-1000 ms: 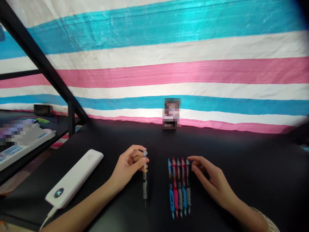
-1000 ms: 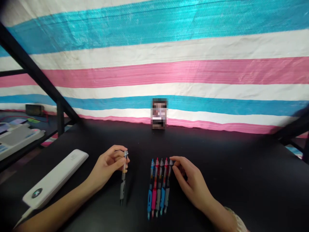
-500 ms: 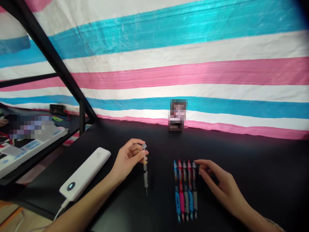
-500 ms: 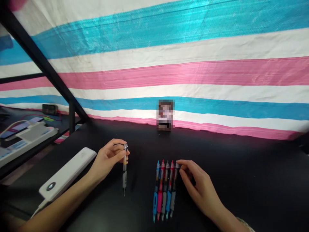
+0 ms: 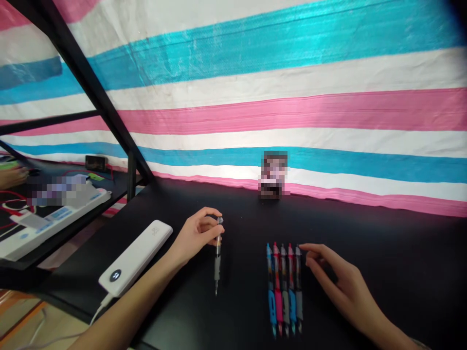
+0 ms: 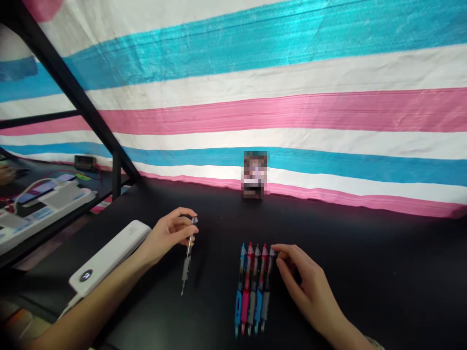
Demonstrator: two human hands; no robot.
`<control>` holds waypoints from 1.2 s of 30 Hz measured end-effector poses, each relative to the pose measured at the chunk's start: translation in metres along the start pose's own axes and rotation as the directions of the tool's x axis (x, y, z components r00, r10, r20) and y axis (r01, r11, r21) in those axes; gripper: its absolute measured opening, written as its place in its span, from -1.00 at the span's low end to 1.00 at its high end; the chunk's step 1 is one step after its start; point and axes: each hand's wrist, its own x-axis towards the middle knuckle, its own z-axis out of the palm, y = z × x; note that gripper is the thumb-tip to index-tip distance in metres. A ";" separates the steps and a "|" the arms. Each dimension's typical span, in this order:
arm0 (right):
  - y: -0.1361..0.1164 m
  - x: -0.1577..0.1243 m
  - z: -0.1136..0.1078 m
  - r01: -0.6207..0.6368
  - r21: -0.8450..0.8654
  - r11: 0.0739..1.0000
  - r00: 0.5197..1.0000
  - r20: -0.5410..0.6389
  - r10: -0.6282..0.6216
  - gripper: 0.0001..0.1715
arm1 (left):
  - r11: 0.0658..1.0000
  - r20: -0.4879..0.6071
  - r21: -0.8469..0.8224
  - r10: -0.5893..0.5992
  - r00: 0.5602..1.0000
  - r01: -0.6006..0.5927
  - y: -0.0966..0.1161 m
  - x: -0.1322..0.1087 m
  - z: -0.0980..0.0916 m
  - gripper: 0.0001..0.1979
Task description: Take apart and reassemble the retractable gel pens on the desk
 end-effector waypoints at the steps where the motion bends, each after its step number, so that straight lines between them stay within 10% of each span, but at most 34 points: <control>1: 0.000 0.000 0.000 0.001 -0.003 1.000 1.000 -0.001 -0.001 -0.78 | 0.999 0.001 0.035 -0.008 1.000 0.008 -0.001 0.001 -0.002 -0.66; 12: -0.002 0.002 0.000 0.019 -0.014 1.000 1.000 -0.003 -0.019 -0.80 | 0.829 -0.075 0.552 0.154 0.985 -0.087 -0.010 0.009 -0.012 -0.79; 27: -0.004 0.005 0.001 0.019 0.003 1.000 0.999 -0.039 -0.019 -0.81 | 0.583 0.017 0.768 0.394 0.919 -0.265 -0.019 0.008 -0.004 -0.75; 31: -0.009 0.006 0.000 0.040 0.000 0.999 0.997 -0.064 -0.039 -0.79 | 0.477 0.370 0.653 0.476 0.798 -0.588 -0.012 -0.003 0.037 -0.73; 34: -0.009 0.006 -0.002 0.028 0.006 1.000 0.996 -0.088 -0.028 -0.79 | 0.188 0.740 0.461 0.458 0.492 -0.867 -0.012 -0.012 0.070 -0.71; 36: -0.008 0.006 -0.003 0.022 0.011 1.000 0.995 -0.101 -0.021 -0.79 | 0.120 0.762 0.419 0.493 0.420 -0.900 -0.013 -0.015 0.083 -0.75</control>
